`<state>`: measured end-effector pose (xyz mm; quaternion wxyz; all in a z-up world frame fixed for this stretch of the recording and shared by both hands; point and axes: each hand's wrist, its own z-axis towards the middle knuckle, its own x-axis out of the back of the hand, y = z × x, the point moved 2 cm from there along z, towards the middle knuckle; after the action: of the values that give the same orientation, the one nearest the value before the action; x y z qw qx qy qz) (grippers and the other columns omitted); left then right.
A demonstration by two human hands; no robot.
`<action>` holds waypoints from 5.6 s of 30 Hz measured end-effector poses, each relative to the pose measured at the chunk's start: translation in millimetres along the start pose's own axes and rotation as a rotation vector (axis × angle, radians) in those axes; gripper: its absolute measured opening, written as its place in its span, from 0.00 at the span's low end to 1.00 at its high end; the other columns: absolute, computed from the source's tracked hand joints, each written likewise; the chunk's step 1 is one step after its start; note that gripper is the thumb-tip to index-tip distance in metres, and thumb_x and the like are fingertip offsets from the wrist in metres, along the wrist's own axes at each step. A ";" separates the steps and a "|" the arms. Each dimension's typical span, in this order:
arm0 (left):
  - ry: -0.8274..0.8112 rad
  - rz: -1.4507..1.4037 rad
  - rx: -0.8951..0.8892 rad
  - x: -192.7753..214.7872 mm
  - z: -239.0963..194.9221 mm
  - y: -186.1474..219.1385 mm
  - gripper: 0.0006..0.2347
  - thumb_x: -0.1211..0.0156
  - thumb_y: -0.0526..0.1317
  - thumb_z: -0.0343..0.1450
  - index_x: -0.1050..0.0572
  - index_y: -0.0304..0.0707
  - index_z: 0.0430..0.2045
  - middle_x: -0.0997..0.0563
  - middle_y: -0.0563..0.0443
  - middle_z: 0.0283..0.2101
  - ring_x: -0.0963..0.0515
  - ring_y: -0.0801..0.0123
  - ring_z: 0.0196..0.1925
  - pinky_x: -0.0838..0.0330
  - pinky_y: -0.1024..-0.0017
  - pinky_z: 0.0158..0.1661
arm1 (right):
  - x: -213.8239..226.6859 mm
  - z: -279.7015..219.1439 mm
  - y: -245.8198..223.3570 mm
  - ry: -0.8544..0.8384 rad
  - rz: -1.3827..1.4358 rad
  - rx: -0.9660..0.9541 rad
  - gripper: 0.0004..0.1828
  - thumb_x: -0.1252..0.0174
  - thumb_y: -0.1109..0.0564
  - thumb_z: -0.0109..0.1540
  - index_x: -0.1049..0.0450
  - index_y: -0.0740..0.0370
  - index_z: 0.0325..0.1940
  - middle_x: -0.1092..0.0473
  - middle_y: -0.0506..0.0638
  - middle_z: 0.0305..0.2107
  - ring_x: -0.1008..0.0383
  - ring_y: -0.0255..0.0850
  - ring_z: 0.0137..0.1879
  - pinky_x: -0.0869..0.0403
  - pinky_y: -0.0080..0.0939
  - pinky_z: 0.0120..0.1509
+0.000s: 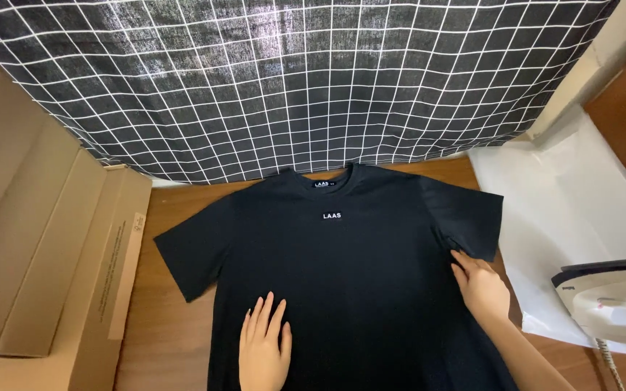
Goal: The person places a black t-shirt into a cardboard box and closes it, then retrieves a black t-shirt from a clothing rack, lays it flat on a wooden table, and irons it with a white iron.
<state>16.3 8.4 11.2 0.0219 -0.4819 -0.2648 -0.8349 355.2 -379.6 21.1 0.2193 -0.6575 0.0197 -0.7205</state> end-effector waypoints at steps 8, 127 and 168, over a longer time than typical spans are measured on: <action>-0.100 -0.075 0.104 1.4 3.3 -4.4 0.20 0.40 0.43 0.80 0.19 0.53 0.69 0.26 0.54 0.81 0.32 0.55 0.85 0.41 0.45 0.80 | 14.6 26.7 -8.2 -0.067 0.133 -0.389 0.20 0.37 0.39 0.76 0.16 0.47 0.68 0.14 0.45 0.37 0.15 0.52 0.57 0.18 0.58 0.51; -0.218 -0.174 1.002 49.3 143.3 -118.7 0.17 0.34 0.49 0.82 0.14 0.43 0.61 0.09 0.46 0.59 0.13 0.48 0.64 0.20 0.53 0.64 | 21.1 76.5 11.5 -0.249 0.163 -0.236 0.14 0.34 0.56 0.70 0.12 0.63 0.57 0.12 0.49 0.47 0.10 0.49 0.39 0.19 0.45 0.57; 0.103 0.346 0.144 36.1 37.1 -124.4 0.19 0.34 0.38 0.80 0.16 0.68 0.65 0.21 0.52 0.59 0.22 0.47 0.54 0.26 0.49 0.44 | 27.3 20.8 16.6 -0.365 -0.309 -0.027 0.32 0.52 0.45 0.78 0.37 0.22 0.88 0.20 0.52 0.63 0.12 0.56 0.60 0.13 0.61 0.60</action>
<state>-9.9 140.3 3.0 0.2128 -0.4742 -0.2356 -0.8211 378.9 -398.5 44.2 0.0973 -0.7750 -0.1113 -0.6145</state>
